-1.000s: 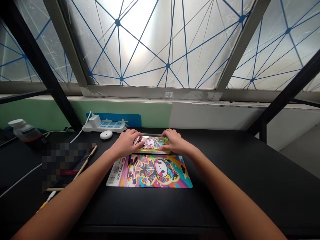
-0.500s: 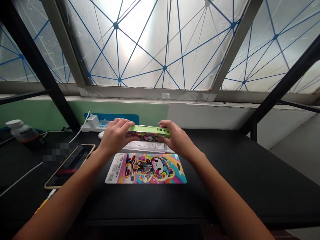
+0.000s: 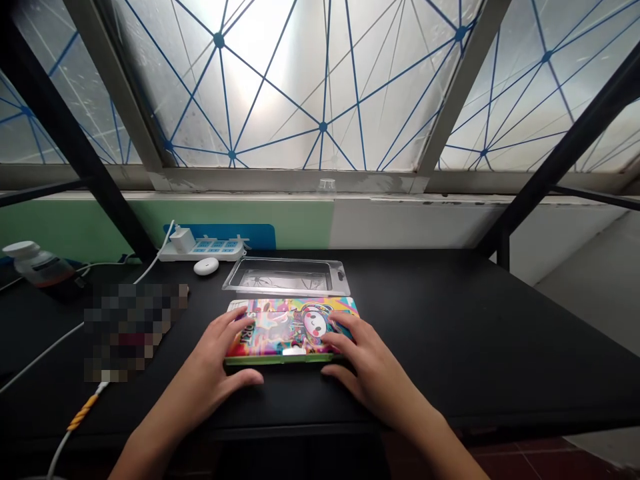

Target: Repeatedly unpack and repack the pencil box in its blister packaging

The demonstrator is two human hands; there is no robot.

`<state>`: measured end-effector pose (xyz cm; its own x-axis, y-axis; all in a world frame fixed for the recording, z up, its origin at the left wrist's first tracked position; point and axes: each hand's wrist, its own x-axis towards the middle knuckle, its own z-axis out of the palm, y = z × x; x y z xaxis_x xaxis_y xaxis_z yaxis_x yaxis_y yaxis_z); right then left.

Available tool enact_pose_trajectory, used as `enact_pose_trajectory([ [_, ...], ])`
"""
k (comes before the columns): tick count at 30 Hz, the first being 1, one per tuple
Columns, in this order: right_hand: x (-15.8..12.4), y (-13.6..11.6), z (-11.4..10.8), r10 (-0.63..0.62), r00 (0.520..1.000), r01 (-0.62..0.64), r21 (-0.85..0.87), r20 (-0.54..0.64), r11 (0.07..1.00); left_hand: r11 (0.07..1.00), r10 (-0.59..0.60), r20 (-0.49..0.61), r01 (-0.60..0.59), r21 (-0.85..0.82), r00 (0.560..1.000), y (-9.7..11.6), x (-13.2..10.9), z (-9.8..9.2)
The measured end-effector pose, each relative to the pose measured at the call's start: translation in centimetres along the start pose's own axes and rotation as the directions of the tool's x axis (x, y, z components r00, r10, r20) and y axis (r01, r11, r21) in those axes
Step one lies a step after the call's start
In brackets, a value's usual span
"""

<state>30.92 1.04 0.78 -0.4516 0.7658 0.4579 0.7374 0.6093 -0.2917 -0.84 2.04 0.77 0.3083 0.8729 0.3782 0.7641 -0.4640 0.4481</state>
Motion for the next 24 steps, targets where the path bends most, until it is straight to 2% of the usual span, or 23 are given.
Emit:
enact_pose_trajectory([
  [3, -0.1, 0.4, -0.2, 0.151, 0.987, -0.151, 0.004, 0.053, 0.989, 0.987, -0.128, 0.084, 0.135, -0.088, 0.988, -0.3, 0.0, -0.2],
  [6, -0.2, 1.0, -0.6, 0.255, 0.964, -0.256, 0.005, 0.077, 0.967, 0.975, -0.166, 0.094, 0.178, -0.133, 0.982, -0.4, 0.2, -0.2],
  [10, 0.4, 1.6, -2.2, 0.228, 0.968, -0.234, 0.042, 0.109, 0.971, 0.965, -0.190, 0.092, 0.204, -0.164, 0.977, -0.5, 0.2, -0.1],
  [14, 2.5, 2.3, -3.9, 0.209, 0.967, -0.224, 0.091, 0.145, 0.970, 0.956, -0.217, 0.081, 0.228, -0.186, 0.973, -0.5, 0.0, 0.0],
  [17, 4.1, 3.2, -3.9, 0.302, 0.951, -0.307, 0.113, 0.062, 0.945, 0.953, -0.223, 0.109, 0.240, -0.186, 0.969, -0.1, -0.1, -0.2],
  [19, 4.6, 3.8, -3.2, 0.404, 0.915, -0.401, 0.112, -0.007, 0.909, 0.951, -0.231, 0.129, 0.251, -0.178, 0.965, 0.1, -0.2, -0.3],
  [22, 4.0, 4.3, -2.3, 0.499, 0.866, -0.485, 0.177, -0.042, 0.856, 0.953, -0.243, 0.145, 0.264, -0.148, 0.959, 0.2, -0.4, -0.3],
  [24, 2.9, 4.2, -2.2, 0.500, 0.865, -0.475, 0.248, -0.047, 0.844, 0.955, -0.247, 0.145, 0.266, -0.134, 0.958, 0.1, -0.3, -0.3],
])
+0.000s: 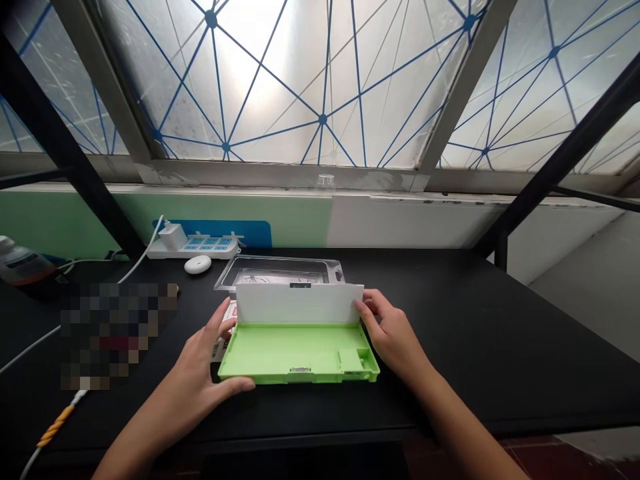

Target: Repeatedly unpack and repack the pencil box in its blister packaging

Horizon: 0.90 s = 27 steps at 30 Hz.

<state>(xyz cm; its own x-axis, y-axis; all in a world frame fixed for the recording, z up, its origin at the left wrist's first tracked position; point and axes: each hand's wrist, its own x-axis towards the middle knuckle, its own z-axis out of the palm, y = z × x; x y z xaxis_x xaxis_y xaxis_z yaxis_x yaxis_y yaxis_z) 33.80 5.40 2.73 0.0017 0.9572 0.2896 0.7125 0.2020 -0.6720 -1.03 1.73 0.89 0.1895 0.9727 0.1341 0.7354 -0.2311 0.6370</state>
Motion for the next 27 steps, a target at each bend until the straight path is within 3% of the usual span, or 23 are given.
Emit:
enact_pose_trajectory([
  [4, -1.9, 0.1, -0.4, -0.159, 0.976, 0.143, 0.116, 0.147, 0.983, 0.998, -0.004, -0.069, 0.008, 0.057, 0.998, -0.2, 0.5, -0.1],
  [7, -2.6, -0.4, -0.3, -0.210, 0.942, 0.193, 0.088, 0.261, 0.977, 0.996, -0.030, -0.126, 0.040, 0.082, 0.992, -0.6, 0.7, -0.3],
  [13, -2.5, -1.0, 0.3, -0.160, 0.962, 0.195, -0.147, 0.220, 0.970, 0.985, 0.053, -0.158, -0.025, 0.170, 0.986, -1.5, 0.8, 0.3],
  [17, -2.1, -1.1, 0.7, -0.047, 0.975, 0.104, -0.261, 0.217, 0.960, 0.950, 0.017, -0.152, 0.031, 0.312, 0.988, -1.0, 1.1, 0.7],
  [20, -1.7, -1.1, 0.7, 0.017, 0.979, 0.055, -0.345, 0.203, 0.937, 0.946, -0.005, -0.155, 0.055, 0.320, 0.988, -0.8, 1.3, 0.8],
  [24, -1.4, -1.9, 0.7, -0.126, 0.989, 0.149, -0.482, 0.079, 0.863, 0.985, 0.008, -0.159, 0.020, 0.174, 0.987, -0.7, 1.0, 0.6],
  [27, -1.2, -3.9, 1.2, -0.287, 0.948, 0.318, -0.465, 0.139, 0.826, 0.997, 0.023, -0.094, -0.016, 0.078, 0.995, -0.5, 0.6, 0.4],
])
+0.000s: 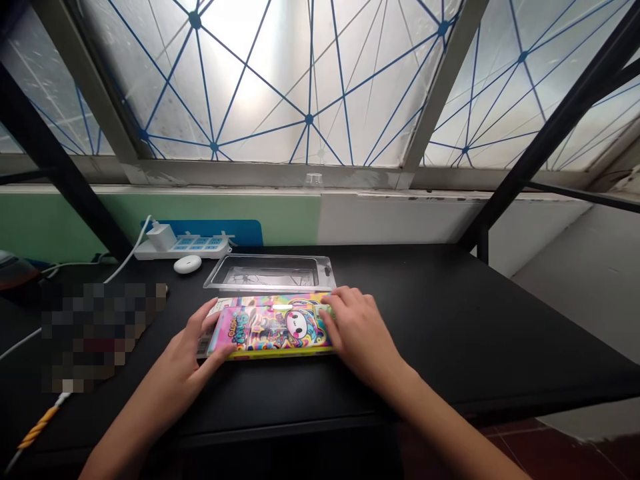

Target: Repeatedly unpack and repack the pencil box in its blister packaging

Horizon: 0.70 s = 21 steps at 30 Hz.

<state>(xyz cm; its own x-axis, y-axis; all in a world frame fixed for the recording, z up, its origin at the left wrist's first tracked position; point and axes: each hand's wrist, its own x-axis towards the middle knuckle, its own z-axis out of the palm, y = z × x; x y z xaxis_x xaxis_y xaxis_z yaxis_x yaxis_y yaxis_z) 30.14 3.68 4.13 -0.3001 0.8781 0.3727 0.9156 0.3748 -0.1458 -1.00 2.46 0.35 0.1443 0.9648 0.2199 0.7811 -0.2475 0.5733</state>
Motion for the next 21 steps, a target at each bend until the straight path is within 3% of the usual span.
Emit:
enact_pose_trajectory([
  [4, 2.1, -3.5, 0.5, -0.142, 0.983, 0.137, 0.055, 0.116, 0.989, 1.000, 0.020, 0.016, -0.020, -0.022, 1.000, 0.1, -0.2, -0.1],
  [7, 3.6, -5.1, 1.6, -0.125, 0.980, 0.131, -0.029, 0.154, 0.991, 0.999, 0.042, 0.025, -0.041, -0.036, 0.999, 0.0, -0.1, -0.2],
  [11, 4.3, -5.3, 3.0, -0.102, 0.987, 0.109, -0.052, 0.126, 0.993, 0.997, 0.070, 0.074, -0.068, -0.029, 0.995, -0.1, 0.1, -0.3],
  [16, 4.0, -4.8, 3.5, -0.135, 0.983, 0.132, -0.031, -0.128, 0.991, 0.997, 0.062, 0.098, -0.058, -0.042, 0.993, -0.3, 0.3, -0.6],
  [21, 2.4, -5.0, 1.4, -0.319, 0.863, 0.350, 0.007, -0.391, 0.937, 0.985, 0.044, 0.141, -0.019, -0.173, 0.989, -1.0, -0.1, -1.3],
])
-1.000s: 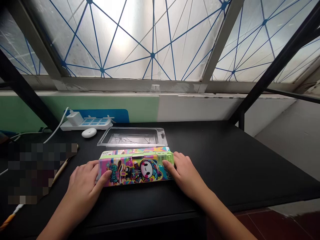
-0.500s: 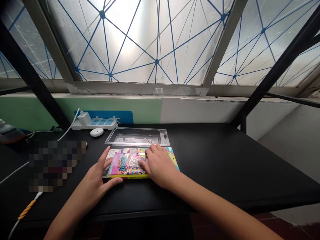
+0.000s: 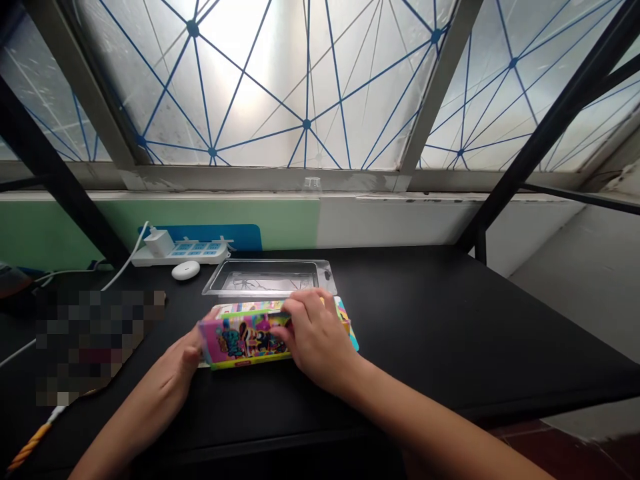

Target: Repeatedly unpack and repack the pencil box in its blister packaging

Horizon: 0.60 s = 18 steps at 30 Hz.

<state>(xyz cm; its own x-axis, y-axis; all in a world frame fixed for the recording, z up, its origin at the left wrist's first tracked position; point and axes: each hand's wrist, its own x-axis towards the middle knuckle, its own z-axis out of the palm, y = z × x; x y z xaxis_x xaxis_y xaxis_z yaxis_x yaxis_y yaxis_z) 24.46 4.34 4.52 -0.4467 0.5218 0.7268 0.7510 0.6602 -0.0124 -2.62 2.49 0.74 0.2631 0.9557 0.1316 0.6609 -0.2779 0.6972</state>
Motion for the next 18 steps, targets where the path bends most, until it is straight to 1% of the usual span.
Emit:
enact_pose_trajectory([
  [2, -0.7, -0.4, -1.7, -0.102, 0.995, 0.103, 0.053, -0.016, 0.993, 0.998, -0.063, 0.018, 0.063, -0.026, 0.998, -0.3, -0.2, -0.3],
  [3, -1.2, -0.3, -2.5, -0.136, 0.991, 0.135, 0.083, 0.007, 0.987, 0.993, -0.108, 0.032, 0.109, -0.033, 0.994, -0.4, -0.3, -0.4],
  [4, -1.9, -0.1, -3.2, -0.155, 0.987, 0.149, 0.118, 0.049, 0.982, 0.987, -0.154, 0.046, 0.156, -0.035, 0.987, -0.5, -0.3, -0.5],
  [6, -3.7, 0.9, -4.3, -0.166, 0.964, 0.127, 0.191, 0.208, 0.973, 0.975, -0.220, 0.066, 0.221, -0.017, 0.973, -0.5, -0.2, -0.6],
  [8, -5.9, 2.6, -4.7, -0.113, 0.911, 0.022, 0.227, 0.398, 0.974, 0.970, -0.245, 0.066, 0.244, 0.019, 0.967, -0.5, -0.1, -0.6],
  [9, -7.0, 3.5, -4.8, -0.045, 0.882, -0.067, 0.219, 0.470, 0.973, 0.970, -0.244, 0.057, 0.242, 0.034, 0.968, -0.4, -0.1, -0.5],
  [11, -8.7, 4.8, -4.8, 0.123, 0.824, -0.268, 0.189, 0.553, 0.945, 0.974, -0.225, 0.038, 0.223, 0.046, 0.974, -0.5, 0.0, -0.3],
  [12, -9.3, 5.1, -4.7, 0.197, 0.797, -0.356, 0.180, 0.572, 0.917, 0.976, -0.213, 0.023, 0.212, 0.046, 0.977, -0.5, 0.0, -0.2],
  [14, -9.9, 5.3, -4.5, 0.285, 0.750, -0.474, 0.184, 0.597, 0.861, 0.981, -0.187, -0.019, 0.188, 0.041, 0.982, -0.5, -0.1, 0.1],
  [16, -9.8, 4.9, -4.4, 0.321, 0.729, -0.534, 0.208, 0.604, 0.820, 0.985, -0.164, -0.057, 0.167, 0.034, 0.985, -0.4, 0.0, 0.2],
  [18, -9.4, 4.6, -4.3, 0.337, 0.727, -0.562, 0.238, 0.598, 0.792, 0.987, -0.159, -0.073, 0.161, 0.018, 0.985, -0.2, -0.1, 0.3],
])
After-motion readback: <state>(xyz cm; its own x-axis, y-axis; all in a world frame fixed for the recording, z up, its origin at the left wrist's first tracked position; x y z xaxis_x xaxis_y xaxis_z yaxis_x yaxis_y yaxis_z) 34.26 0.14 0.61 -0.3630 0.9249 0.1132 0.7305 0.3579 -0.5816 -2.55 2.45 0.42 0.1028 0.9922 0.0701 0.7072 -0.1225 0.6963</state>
